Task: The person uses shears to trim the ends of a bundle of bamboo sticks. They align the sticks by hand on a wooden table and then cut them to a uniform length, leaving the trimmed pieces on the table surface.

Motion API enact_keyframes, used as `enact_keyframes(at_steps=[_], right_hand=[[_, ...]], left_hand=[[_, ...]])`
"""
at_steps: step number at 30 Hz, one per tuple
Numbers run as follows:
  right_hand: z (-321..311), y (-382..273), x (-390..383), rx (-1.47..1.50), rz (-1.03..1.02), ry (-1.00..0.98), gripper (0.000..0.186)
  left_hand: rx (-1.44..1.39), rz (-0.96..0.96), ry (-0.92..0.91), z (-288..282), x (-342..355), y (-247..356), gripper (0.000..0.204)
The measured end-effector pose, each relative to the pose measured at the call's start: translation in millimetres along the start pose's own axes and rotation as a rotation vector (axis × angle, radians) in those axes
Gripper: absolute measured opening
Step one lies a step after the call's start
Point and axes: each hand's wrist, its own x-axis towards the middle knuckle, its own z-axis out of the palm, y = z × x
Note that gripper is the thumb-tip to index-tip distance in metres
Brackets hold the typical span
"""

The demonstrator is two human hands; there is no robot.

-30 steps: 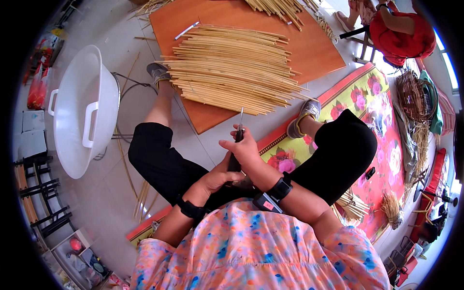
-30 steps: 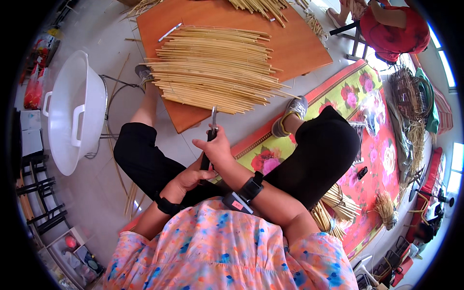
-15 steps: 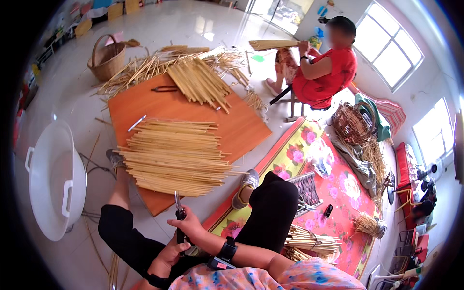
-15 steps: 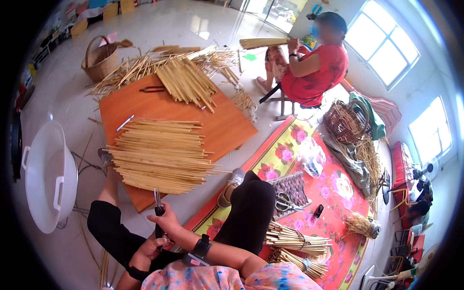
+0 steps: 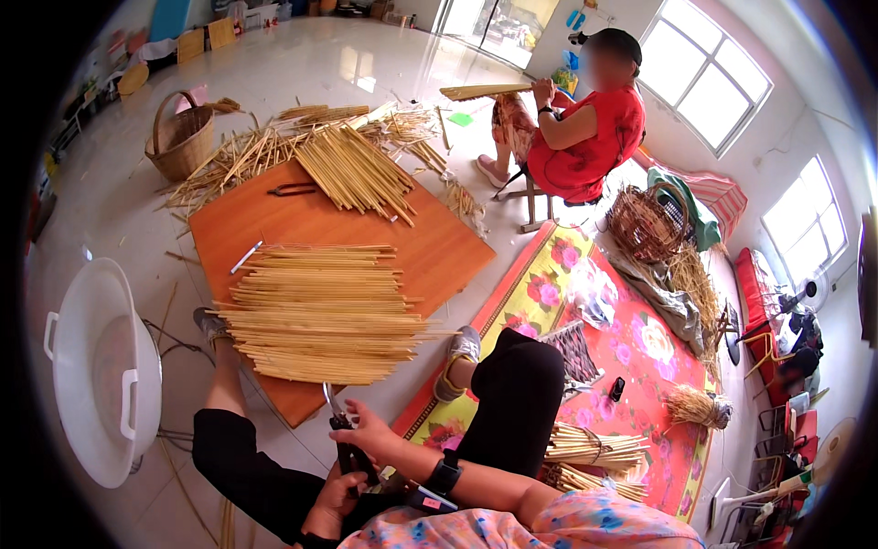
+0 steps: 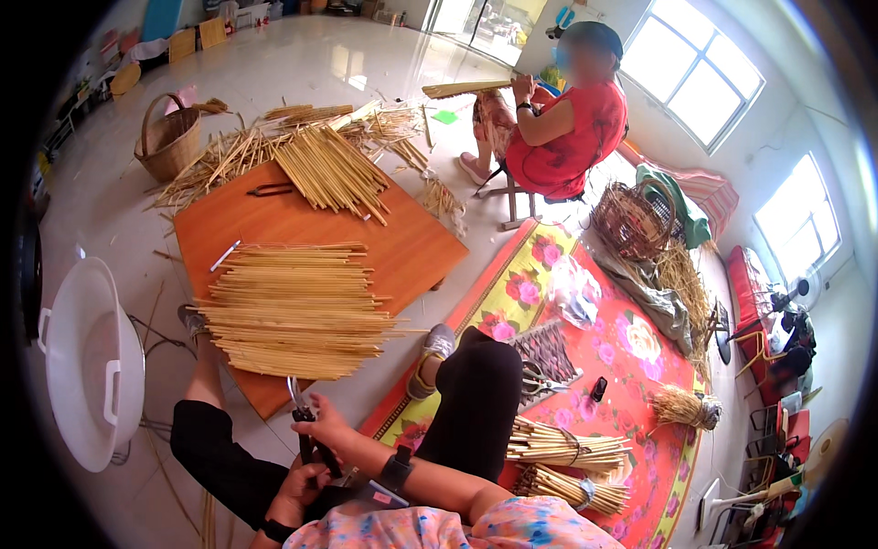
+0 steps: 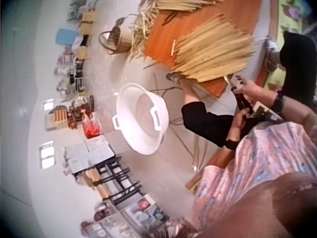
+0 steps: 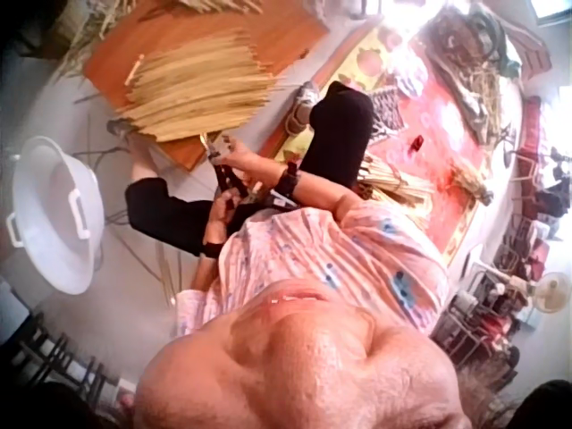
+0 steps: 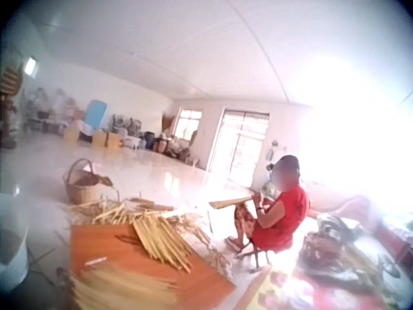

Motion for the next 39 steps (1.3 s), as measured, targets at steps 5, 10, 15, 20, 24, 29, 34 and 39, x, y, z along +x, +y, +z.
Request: enact_keyframes(at_steps=[5, 10, 15, 20, 24, 29, 34, 39], right_hand=[[-9, -20, 39, -0.17, -0.259, 0.255, 0.084], [-10, -34, 69, -0.299, -0.368, 0.397, 0.078], [5, -83, 54, 0.143, -0.152, -0.263, 0.054], [-5, -75, 36, 0.118, -0.169, -0.254, 0.051], [-8, -32, 24, -0.068, -0.141, -0.13, 0.064], [-6, 4, 6, -0.01, -0.09, -0.098, 0.082], [-2, 18, 3, 0.003, -0.014, 0.105, 0.062], [-5, 22, 5, 0.017, 0.002, 0.177, 0.049]], left_hand=[[-0.048, 0.08, 0.071, -2, 0, 5, 0.042], [-0.082, 0.05, 0.06, -19, 5, -5, 0.04], [-0.147, 0.134, 0.208, -1, -1, 1, 0.036], [-0.076, 0.168, 0.164, 12, -3, 9, 0.036], [0.116, 0.138, 0.165, 3, 2, 6, 0.046], [0.322, 0.093, 0.109, 33, 4, 19, 0.07], [0.475, 0.096, 0.038, 41, 16, 11, 0.087], [0.495, 0.112, 0.067, 37, 22, 1, 0.077]])
